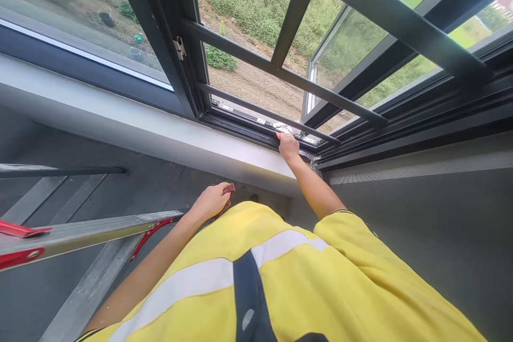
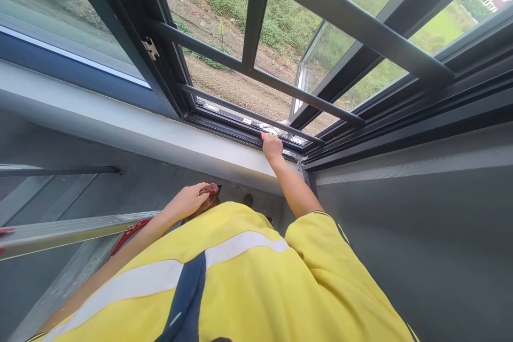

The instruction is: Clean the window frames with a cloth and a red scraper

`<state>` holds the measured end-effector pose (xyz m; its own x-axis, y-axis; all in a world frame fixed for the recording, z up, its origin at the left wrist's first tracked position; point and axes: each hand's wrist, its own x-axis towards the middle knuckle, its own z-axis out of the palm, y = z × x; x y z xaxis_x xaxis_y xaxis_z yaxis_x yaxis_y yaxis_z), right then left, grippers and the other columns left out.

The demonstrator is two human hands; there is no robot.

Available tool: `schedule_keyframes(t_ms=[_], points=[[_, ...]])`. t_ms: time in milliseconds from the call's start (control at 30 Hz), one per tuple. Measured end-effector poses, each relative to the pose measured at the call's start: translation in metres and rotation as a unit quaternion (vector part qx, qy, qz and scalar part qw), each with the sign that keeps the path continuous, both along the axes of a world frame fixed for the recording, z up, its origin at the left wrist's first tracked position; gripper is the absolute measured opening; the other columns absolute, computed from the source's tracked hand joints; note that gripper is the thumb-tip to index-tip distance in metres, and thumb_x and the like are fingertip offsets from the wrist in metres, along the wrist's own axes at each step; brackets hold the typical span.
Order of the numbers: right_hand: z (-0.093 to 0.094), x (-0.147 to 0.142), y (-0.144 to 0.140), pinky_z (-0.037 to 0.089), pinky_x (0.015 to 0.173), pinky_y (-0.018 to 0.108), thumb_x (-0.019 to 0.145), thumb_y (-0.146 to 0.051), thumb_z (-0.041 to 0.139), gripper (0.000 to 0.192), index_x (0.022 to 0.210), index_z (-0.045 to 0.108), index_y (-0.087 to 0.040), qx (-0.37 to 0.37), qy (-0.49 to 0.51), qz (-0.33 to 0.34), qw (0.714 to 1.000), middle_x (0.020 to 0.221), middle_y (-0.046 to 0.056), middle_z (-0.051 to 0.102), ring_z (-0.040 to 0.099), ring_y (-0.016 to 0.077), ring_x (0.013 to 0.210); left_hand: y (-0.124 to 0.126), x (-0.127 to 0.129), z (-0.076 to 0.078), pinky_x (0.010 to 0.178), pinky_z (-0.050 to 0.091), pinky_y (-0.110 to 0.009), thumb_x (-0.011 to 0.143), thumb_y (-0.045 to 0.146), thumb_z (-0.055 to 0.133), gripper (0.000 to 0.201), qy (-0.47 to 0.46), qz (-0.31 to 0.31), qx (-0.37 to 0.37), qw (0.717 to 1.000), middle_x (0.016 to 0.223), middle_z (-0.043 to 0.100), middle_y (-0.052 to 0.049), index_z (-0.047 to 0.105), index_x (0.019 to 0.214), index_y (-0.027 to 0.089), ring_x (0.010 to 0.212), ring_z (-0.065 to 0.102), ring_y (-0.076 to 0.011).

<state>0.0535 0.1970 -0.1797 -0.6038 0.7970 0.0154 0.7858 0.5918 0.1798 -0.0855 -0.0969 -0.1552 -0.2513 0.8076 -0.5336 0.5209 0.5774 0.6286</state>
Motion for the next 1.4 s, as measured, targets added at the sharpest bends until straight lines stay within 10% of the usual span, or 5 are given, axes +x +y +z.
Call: schedule_keyframes(t_ms=[400, 600, 900, 1400], points=[[-0.017, 0.005, 0.000, 0.036, 0.080, 0.028, 0.093, -0.009, 0.026, 0.039, 0.107, 0.062, -0.013, 0.045, 0.039, 0.042, 0.997, 0.105, 0.013, 0.062, 0.051, 0.0211, 0.098, -0.003, 0.006, 0.001, 0.074, 0.049, -0.029, 0.083, 0.034, 0.037, 0.043, -0.001, -0.012, 0.004, 1.000, 0.108, 0.070, -0.008, 0.062, 0.116, 0.021, 0.092, 0.066, -0.0235], [-0.006, 0.004, 0.017, 0.038, 0.079, 0.028, 0.094, -0.010, 0.025, 0.043, 0.121, 0.057, -0.013, 0.063, 0.096, -0.007, 0.993, 0.113, 0.015, 0.060, 0.051, 0.0224, 0.104, -0.007, 0.010, 0.002, 0.073, 0.050, -0.029, 0.083, 0.037, 0.037, 0.042, -0.007, -0.019, 0.002, 1.000, 0.109, 0.070, -0.006, 0.063, 0.114, 0.023, 0.093, 0.065, -0.0236], [0.007, 0.015, 0.010, 0.039, 0.077, 0.027, 0.089, -0.006, 0.033, 0.036, 0.108, 0.062, -0.015, -0.012, 0.011, 0.094, 0.995, 0.103, 0.012, 0.063, 0.054, 0.0201, 0.098, -0.010, 0.013, -0.005, 0.080, 0.049, -0.031, 0.082, 0.035, 0.039, 0.041, 0.002, -0.014, 0.020, 1.000, 0.109, 0.070, -0.006, 0.065, 0.111, 0.024, 0.096, 0.064, -0.0245], [0.006, 0.014, -0.004, 0.040, 0.070, 0.023, 0.093, -0.013, 0.036, 0.030, 0.102, 0.063, -0.021, -0.065, -0.006, 0.012, 0.998, 0.099, 0.007, 0.067, 0.061, 0.0162, 0.089, -0.006, 0.002, -0.002, 0.076, 0.049, -0.030, 0.082, 0.034, 0.039, 0.043, 0.016, 0.001, 0.020, 1.000, 0.109, 0.070, -0.008, 0.064, 0.116, 0.021, 0.093, 0.064, -0.0243]])
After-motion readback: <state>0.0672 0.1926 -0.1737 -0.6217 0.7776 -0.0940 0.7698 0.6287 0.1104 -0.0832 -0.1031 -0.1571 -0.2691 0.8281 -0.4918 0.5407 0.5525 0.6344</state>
